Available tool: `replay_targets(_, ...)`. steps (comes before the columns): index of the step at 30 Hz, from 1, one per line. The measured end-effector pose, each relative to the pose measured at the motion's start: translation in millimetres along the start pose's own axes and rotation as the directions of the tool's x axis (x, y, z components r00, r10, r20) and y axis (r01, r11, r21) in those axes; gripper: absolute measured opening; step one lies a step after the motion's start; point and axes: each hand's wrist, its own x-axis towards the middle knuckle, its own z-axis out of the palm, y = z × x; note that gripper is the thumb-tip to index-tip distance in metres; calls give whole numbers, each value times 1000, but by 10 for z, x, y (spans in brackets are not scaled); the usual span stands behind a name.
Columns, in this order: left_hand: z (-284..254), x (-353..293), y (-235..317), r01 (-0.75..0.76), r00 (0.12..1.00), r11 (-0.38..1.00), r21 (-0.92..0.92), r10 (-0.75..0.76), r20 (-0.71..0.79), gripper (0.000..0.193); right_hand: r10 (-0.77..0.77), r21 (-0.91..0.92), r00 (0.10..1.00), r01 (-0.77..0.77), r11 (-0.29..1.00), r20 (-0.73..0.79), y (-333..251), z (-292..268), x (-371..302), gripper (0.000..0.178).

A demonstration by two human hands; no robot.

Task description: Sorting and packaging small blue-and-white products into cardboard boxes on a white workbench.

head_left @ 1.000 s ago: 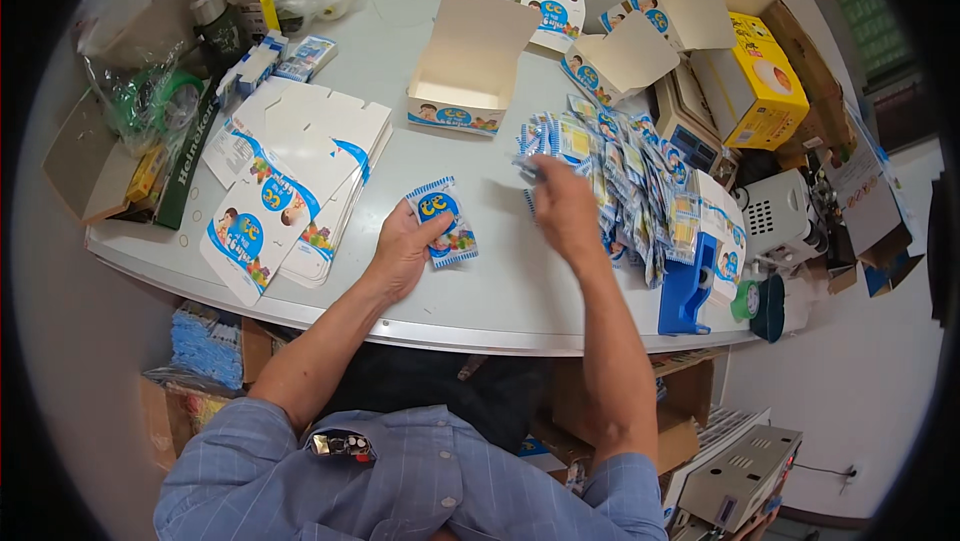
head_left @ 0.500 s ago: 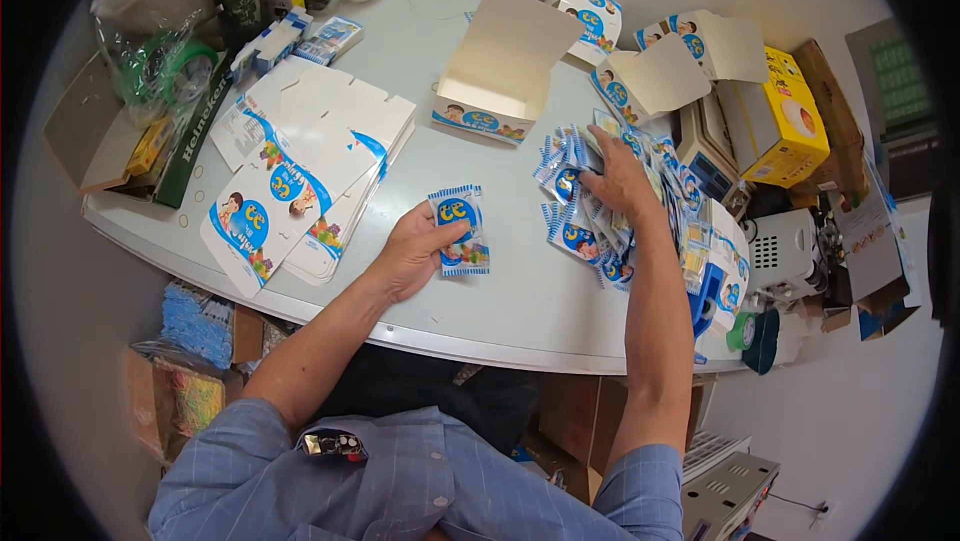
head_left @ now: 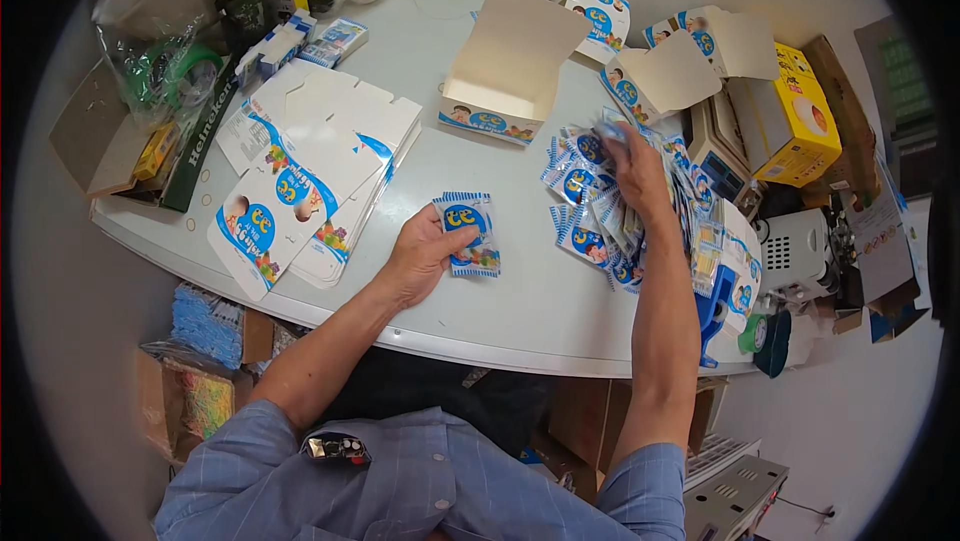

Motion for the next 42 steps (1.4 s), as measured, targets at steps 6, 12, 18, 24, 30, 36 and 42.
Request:
replay_targets(6,231,95,135,-136,988,939,316,106,113,31,38,626,972,120,771,-233,-357,-280,-536,37)
replay_targets(12,317,296,58,-440,879,692,573,200,433,22,88,971,995,-72,230,53,-568,503,-1155,42)
replay_targets(18,144,254,-191,-557,829,521,647,305,468,53,94,997,995,-12,-81,19,-791,1093,-1343,46)
replay_targets(24,264,91,-397,-450,884,296,843,284,372,123,196,979,961,178,99,-195,-807,1356,-1381,63)
replay_targets(30,215,-81,-443,-366,930,345,864,143,337,130,98,993,989,104,63,-110,-889,1358,-1482,84)
replay_targets(36,237,-90,-392,-362,930,366,858,76,360,118,50,997,996,77,16,-78,-916,1295,-1537,89)
replay_targets(42,202,-110,-438,-407,913,330,852,110,394,118,71,995,992,102,17,-103,-956,1264,-1567,88)
